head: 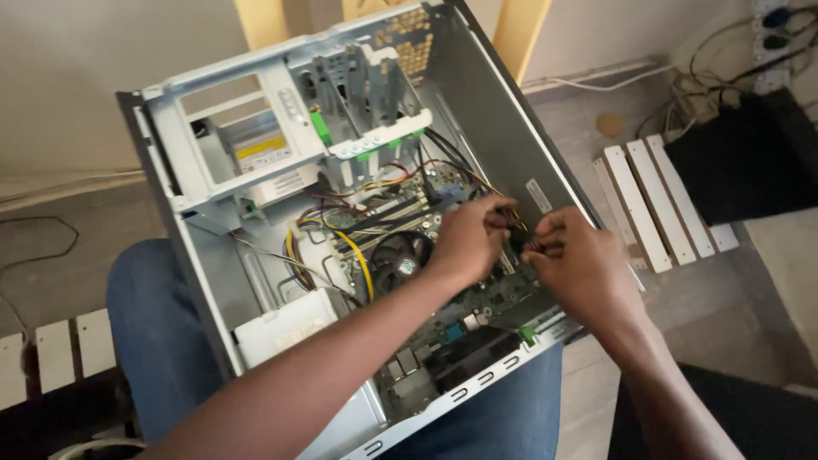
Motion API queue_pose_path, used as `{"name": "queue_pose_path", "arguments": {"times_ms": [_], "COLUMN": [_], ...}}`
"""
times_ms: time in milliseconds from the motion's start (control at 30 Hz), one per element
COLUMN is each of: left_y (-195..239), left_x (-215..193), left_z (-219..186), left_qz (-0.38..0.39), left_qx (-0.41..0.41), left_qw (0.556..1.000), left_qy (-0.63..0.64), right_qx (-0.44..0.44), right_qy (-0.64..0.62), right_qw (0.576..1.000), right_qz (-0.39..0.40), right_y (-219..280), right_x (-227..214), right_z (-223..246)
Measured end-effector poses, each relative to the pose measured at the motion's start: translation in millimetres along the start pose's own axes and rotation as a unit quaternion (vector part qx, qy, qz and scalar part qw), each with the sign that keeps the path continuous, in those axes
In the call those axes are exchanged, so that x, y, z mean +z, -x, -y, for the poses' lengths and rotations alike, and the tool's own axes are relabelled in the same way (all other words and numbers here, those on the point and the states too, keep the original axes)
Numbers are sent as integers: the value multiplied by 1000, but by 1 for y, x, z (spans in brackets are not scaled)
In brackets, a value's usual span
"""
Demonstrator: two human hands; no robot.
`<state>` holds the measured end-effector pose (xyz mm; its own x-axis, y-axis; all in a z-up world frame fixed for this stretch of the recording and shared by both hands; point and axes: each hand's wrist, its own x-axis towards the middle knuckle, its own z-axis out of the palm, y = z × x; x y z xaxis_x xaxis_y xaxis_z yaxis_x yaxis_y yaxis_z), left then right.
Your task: The person is working inside an open desktop computer case, connecting and disconnecting various power and data cables to the motherboard and drive bays. They use a screwdriver to tighten screws on the motherboard and organize the internal wiring.
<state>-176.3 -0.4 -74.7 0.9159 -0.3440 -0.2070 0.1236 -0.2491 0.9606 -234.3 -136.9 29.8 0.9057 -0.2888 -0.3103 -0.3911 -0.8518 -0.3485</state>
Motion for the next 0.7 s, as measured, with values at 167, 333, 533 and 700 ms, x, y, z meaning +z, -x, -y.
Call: {"name": "queue_pose_path", "arguments": {"times_ms": [167, 333, 533, 700], "left_y": [11, 16, 16, 7], "left_x": [-7, -7, -11, -18], "left_z": [-16, -19, -24, -25], "left_qz": [-14, -22, 11, 12], "left_qx": [19, -10, 5, 33], "left_qw": [999, 999, 997, 997], "left_qy": [48, 46, 70, 68], "right_qx": [-19, -38, -33, -74], "right_qy": [-16, -56, -139, -176], "right_qw": [1000, 997, 989, 980], "right_qz": [-7, -30, -21, -50], "right_y": [7, 11, 20, 28], "right_x": [-3, -4, -14, -25], "right_z": [7, 7, 15, 19]}}
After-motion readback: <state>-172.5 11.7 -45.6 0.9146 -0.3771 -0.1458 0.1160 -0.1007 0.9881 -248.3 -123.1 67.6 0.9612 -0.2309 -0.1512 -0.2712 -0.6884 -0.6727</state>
